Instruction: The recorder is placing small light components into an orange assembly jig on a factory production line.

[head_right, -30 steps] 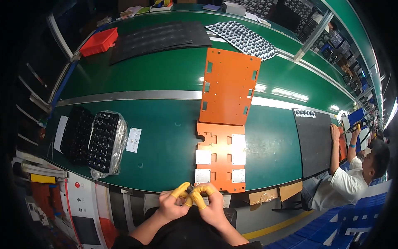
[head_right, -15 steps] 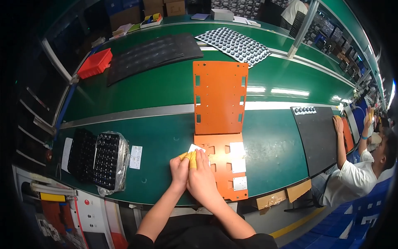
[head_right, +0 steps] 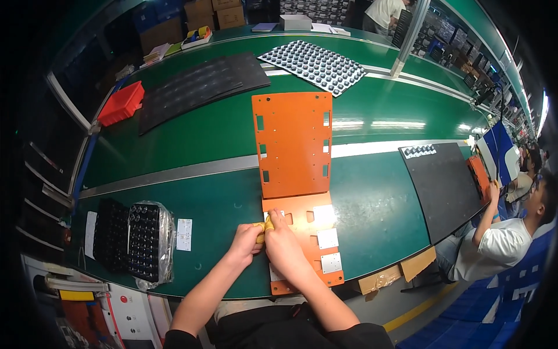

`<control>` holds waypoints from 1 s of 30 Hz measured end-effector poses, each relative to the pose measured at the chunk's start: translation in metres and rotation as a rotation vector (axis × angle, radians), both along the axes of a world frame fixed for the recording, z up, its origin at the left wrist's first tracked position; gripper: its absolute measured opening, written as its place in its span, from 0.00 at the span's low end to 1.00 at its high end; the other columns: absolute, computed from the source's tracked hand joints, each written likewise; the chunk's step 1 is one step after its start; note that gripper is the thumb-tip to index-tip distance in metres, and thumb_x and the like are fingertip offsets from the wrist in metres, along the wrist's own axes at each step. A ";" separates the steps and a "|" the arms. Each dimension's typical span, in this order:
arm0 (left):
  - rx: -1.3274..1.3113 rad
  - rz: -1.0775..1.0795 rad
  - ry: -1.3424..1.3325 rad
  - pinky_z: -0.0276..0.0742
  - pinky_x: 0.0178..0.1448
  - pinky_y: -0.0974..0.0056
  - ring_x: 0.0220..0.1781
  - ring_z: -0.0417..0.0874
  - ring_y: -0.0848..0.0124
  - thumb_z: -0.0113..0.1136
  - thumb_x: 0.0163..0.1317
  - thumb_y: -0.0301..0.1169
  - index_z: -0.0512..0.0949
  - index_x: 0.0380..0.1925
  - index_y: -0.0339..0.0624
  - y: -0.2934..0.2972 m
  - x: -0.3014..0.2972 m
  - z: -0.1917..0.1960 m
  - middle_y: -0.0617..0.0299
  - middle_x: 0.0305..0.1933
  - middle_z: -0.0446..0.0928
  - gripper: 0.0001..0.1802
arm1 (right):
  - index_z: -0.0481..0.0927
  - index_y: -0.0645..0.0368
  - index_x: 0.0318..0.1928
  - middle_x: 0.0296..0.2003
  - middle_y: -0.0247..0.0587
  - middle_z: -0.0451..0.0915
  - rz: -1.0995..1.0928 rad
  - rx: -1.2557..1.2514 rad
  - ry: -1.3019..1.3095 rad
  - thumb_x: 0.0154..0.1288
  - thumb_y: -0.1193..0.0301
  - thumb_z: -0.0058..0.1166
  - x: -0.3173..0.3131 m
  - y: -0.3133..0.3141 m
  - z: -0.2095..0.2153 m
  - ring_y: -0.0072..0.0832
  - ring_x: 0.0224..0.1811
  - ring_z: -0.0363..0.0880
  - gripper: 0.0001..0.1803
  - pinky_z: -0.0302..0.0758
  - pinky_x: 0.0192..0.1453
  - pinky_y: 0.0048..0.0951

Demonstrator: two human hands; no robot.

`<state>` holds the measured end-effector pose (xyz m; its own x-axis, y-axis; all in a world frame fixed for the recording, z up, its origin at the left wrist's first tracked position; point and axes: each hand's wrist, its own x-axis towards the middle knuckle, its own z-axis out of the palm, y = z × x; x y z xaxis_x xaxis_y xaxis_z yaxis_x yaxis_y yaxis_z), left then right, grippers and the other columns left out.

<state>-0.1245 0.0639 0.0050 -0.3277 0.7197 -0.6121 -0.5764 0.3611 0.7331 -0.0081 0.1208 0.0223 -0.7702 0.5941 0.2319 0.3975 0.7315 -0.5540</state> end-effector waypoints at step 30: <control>0.252 0.150 0.852 0.70 0.23 0.70 0.19 0.78 0.74 0.47 0.57 0.17 0.80 0.38 0.32 -0.075 0.037 -0.021 0.63 0.16 0.73 0.13 | 0.70 0.58 0.51 0.26 0.41 0.79 -0.256 -1.237 0.887 0.72 0.38 0.33 0.058 0.119 0.078 0.23 0.15 0.68 0.34 0.63 0.19 0.19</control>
<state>-0.0870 -0.0110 -0.0163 -0.6996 0.7127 0.0516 0.1703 0.0961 0.9807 0.0500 0.2394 0.0999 -0.5067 0.8441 -0.1754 -0.3375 -0.3814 -0.8606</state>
